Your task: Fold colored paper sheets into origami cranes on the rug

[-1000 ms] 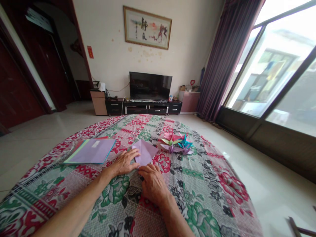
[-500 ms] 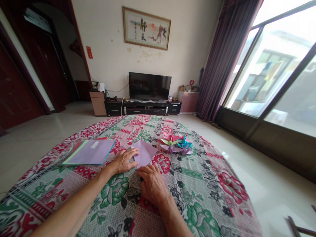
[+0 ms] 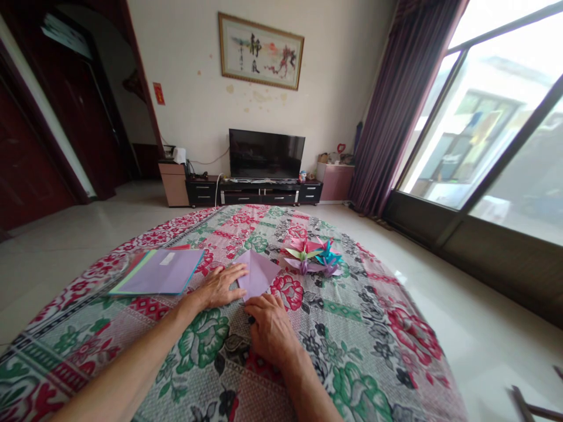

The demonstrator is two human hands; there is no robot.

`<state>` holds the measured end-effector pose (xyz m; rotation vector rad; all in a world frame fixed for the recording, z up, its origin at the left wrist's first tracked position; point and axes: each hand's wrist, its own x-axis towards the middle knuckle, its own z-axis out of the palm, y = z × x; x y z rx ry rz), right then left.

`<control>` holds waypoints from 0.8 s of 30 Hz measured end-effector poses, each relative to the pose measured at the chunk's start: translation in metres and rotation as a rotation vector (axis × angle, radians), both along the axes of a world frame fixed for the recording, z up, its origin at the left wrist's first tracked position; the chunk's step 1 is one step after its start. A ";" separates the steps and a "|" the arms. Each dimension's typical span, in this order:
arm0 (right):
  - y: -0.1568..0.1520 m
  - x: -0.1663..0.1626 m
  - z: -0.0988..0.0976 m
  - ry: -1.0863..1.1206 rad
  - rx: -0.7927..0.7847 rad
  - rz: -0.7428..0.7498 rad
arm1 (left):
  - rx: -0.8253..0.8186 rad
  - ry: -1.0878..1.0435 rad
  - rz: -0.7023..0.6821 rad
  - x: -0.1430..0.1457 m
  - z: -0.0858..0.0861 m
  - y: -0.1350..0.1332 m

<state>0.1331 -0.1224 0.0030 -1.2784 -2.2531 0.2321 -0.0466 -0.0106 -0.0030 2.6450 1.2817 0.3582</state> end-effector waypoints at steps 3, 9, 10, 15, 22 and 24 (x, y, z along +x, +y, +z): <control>0.007 -0.002 0.005 -0.039 0.014 -0.009 | 0.003 -0.002 0.003 0.000 -0.002 0.001; 0.029 -0.009 0.003 -0.013 0.052 -0.108 | 0.044 -0.035 -0.011 0.001 -0.005 0.002; 0.030 -0.009 0.000 0.004 0.053 -0.123 | 0.053 -0.041 -0.014 0.001 -0.005 0.002; 0.032 -0.009 -0.009 0.027 0.042 -0.140 | 0.064 -0.038 -0.021 -0.001 -0.005 0.002; 0.030 -0.010 -0.006 0.015 0.034 -0.138 | 0.045 -0.024 -0.035 -0.003 -0.001 0.008; 0.030 -0.010 -0.007 0.021 0.035 -0.134 | 0.039 -0.022 -0.035 -0.003 0.000 0.011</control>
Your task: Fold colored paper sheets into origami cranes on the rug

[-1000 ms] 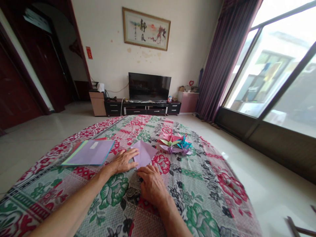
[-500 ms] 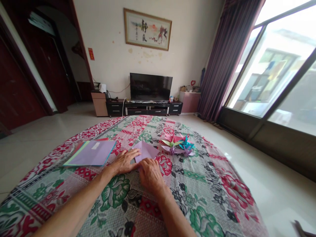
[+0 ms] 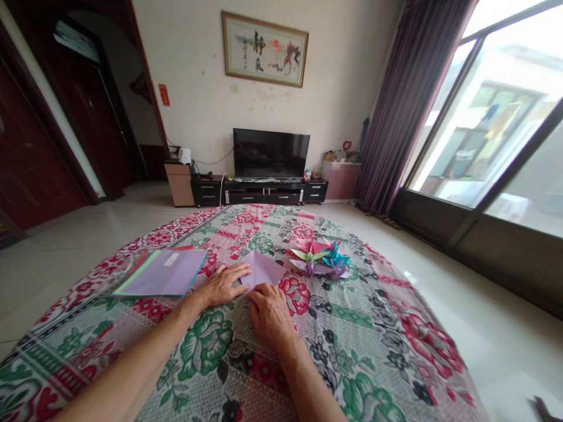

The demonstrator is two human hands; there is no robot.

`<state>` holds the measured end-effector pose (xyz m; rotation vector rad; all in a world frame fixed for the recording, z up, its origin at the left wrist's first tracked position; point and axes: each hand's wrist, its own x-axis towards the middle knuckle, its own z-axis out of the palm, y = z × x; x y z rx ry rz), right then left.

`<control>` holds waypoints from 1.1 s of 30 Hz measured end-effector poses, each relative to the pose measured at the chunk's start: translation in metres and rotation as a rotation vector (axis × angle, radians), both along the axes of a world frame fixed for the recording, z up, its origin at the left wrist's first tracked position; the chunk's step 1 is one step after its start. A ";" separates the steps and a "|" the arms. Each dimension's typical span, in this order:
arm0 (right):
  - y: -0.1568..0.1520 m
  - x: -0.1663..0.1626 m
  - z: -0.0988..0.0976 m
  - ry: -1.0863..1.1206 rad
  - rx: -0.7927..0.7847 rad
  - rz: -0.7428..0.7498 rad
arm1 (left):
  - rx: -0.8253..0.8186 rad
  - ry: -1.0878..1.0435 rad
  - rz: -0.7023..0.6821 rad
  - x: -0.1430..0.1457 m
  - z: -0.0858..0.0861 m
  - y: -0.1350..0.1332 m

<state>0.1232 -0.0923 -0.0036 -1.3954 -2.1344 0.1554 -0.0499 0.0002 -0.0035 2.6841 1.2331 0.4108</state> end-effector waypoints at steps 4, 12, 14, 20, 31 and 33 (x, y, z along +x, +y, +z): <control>0.000 0.001 -0.001 -0.001 0.004 -0.001 | -0.023 -0.010 0.035 -0.002 -0.001 0.009; -0.001 0.000 0.000 -0.013 0.001 -0.007 | -0.022 -0.035 0.116 -0.007 -0.004 0.027; -0.001 0.000 0.001 -0.011 -0.003 -0.008 | 0.002 -0.055 0.128 -0.008 -0.004 0.031; -0.001 0.000 0.002 -0.010 -0.002 -0.007 | 0.062 -0.103 0.122 -0.010 -0.007 0.043; -0.001 0.001 0.001 -0.028 0.014 -0.013 | 0.147 -0.210 0.164 -0.012 -0.015 0.059; -0.001 0.000 0.001 -0.032 0.018 -0.017 | 0.161 -0.222 0.182 -0.012 -0.016 0.062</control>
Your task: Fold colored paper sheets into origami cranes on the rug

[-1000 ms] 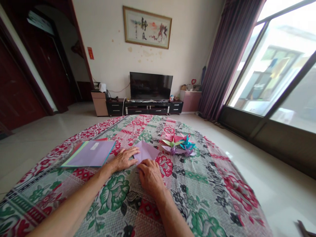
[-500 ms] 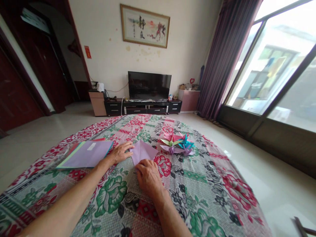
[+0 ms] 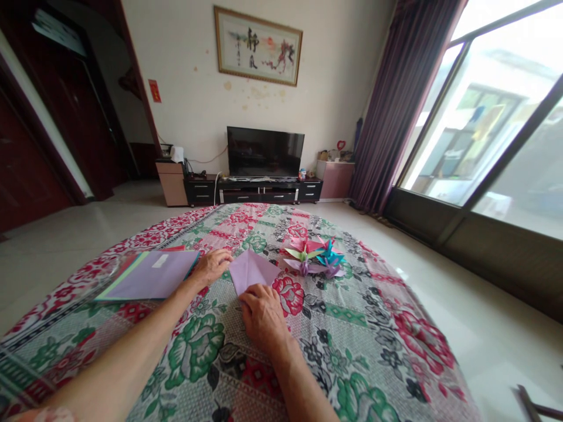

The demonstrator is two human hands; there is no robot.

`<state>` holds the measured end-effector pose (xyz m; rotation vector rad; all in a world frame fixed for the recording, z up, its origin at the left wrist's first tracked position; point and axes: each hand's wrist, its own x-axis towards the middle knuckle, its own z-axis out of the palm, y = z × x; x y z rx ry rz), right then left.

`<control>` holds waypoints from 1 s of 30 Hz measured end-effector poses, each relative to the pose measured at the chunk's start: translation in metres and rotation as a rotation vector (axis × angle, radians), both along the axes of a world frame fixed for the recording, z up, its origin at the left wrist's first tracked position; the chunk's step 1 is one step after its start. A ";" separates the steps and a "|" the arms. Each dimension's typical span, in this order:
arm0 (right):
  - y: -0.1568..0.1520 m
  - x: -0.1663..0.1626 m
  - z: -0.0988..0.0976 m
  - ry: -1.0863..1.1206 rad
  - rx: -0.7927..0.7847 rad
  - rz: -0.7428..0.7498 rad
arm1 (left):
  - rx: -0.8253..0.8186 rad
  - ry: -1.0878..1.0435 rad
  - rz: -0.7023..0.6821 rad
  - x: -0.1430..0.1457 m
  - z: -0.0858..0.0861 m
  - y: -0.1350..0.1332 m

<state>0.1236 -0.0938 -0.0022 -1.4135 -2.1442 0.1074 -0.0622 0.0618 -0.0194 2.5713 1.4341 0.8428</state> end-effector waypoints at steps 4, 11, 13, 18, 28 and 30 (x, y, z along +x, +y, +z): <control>-0.001 0.000 0.001 -0.006 0.003 0.001 | 0.010 -0.026 0.054 0.002 -0.003 0.003; -0.001 -0.001 0.000 0.010 0.005 0.007 | 0.072 -0.101 -0.006 0.014 -0.001 -0.009; -0.002 -0.001 -0.001 0.020 0.017 -0.011 | 0.058 -0.028 -0.051 0.017 0.001 -0.015; -0.001 -0.002 -0.006 0.021 0.051 -0.073 | 0.017 0.071 0.015 0.019 0.011 -0.027; 0.013 -0.006 -0.003 0.023 0.122 -0.321 | 0.053 0.062 -0.047 0.010 0.027 -0.066; 0.016 -0.009 -0.003 0.043 0.128 -0.288 | 0.093 0.067 -0.102 0.014 0.028 -0.075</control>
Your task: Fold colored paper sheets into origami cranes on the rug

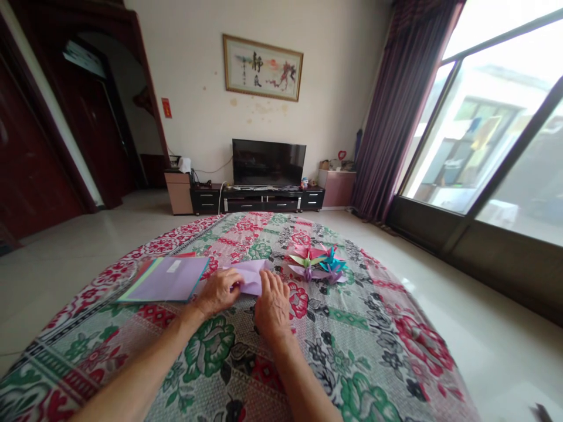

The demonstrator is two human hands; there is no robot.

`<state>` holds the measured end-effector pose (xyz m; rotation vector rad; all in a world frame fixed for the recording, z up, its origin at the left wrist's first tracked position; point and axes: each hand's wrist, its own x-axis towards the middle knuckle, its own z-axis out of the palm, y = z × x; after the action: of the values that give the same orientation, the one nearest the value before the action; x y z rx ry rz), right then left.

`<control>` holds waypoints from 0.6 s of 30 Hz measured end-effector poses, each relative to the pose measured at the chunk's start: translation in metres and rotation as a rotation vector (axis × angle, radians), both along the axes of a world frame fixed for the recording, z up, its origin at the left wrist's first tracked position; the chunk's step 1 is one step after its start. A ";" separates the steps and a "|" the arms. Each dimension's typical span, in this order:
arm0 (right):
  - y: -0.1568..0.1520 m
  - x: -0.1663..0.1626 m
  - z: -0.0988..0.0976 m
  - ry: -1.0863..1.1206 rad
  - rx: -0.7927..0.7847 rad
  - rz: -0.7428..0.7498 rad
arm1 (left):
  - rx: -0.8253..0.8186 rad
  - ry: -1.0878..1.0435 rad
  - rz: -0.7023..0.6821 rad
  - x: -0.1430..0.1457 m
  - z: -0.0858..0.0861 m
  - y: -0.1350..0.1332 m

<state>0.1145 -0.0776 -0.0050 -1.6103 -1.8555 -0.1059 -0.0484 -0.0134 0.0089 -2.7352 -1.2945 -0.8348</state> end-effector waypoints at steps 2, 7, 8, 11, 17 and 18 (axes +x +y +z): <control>0.003 -0.003 0.001 0.008 -0.006 0.049 | 0.010 0.011 -0.060 0.004 0.002 -0.008; 0.004 -0.003 0.005 -0.022 -0.050 0.101 | -0.085 -0.051 -0.127 0.005 0.010 -0.017; 0.003 -0.001 0.005 -0.032 -0.049 0.100 | -0.123 -0.090 -0.133 0.002 0.011 -0.016; 0.002 0.006 0.006 -0.027 -0.012 0.092 | -0.220 -0.145 -0.160 -0.009 0.011 -0.010; 0.003 0.016 0.003 0.055 0.091 0.071 | -0.129 -0.009 -0.104 -0.025 -0.006 0.004; 0.003 0.017 0.003 0.063 0.097 0.072 | -0.104 -0.021 -0.112 -0.025 -0.009 0.005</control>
<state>0.1310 -0.0743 -0.0024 -1.4633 -1.8298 -0.1099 -0.0731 -0.0087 0.0001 -2.9108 -1.2324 -0.8289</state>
